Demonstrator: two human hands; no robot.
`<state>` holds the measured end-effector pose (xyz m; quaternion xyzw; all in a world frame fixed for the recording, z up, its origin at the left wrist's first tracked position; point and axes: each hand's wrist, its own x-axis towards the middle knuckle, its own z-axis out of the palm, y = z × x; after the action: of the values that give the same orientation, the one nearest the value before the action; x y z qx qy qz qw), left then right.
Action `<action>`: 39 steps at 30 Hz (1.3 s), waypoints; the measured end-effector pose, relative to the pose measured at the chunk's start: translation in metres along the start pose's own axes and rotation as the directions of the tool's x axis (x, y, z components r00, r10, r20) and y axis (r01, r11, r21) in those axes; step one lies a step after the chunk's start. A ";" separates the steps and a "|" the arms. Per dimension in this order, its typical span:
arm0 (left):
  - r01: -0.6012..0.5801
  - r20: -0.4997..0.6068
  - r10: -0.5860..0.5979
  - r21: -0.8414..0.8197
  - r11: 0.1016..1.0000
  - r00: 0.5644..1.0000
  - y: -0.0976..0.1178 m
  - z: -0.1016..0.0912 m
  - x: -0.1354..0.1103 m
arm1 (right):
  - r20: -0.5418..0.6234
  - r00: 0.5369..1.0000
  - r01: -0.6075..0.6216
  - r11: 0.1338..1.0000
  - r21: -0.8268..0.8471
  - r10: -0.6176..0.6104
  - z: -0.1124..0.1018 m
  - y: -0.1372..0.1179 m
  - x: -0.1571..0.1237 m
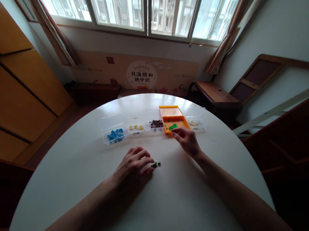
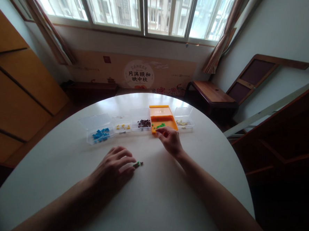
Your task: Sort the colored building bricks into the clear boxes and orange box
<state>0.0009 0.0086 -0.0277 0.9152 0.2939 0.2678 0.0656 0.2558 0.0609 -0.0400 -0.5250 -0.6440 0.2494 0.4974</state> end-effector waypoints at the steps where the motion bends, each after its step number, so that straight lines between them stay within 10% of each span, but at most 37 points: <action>1: 0.005 0.010 -0.005 0.006 1.000 1.000 0.000 0.000 0.000 | 0.026 0.999 0.028 0.999 -0.015 -0.028 0.002 -0.003 -0.002; 13: -0.019 0.035 0.018 0.032 0.999 0.999 -0.003 0.002 0.001 | 0.240 0.958 0.178 0.982 -0.058 -0.159 0.018 -0.021 -0.022; 21: -0.035 -0.230 0.062 0.120 0.992 0.971 0.001 0.001 0.002 | 0.499 0.853 0.110 0.987 0.117 -0.154 0.026 -0.047 -0.037; 29: -0.004 -0.322 0.055 0.157 0.988 0.945 0.005 -0.001 0.004 | 0.501 0.861 -0.046 0.966 0.254 -0.091 0.031 -0.047 -0.042; 39: 0.037 -0.330 0.020 0.165 0.986 0.944 -0.001 0.001 0.003 | 0.448 0.881 0.089 0.982 0.165 -0.155 0.034 -0.038 -0.037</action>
<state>0.0033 0.0111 -0.0276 0.8584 0.3263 0.3910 -0.0613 0.2071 0.0212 -0.0351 -0.3734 -0.7560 0.3786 0.3817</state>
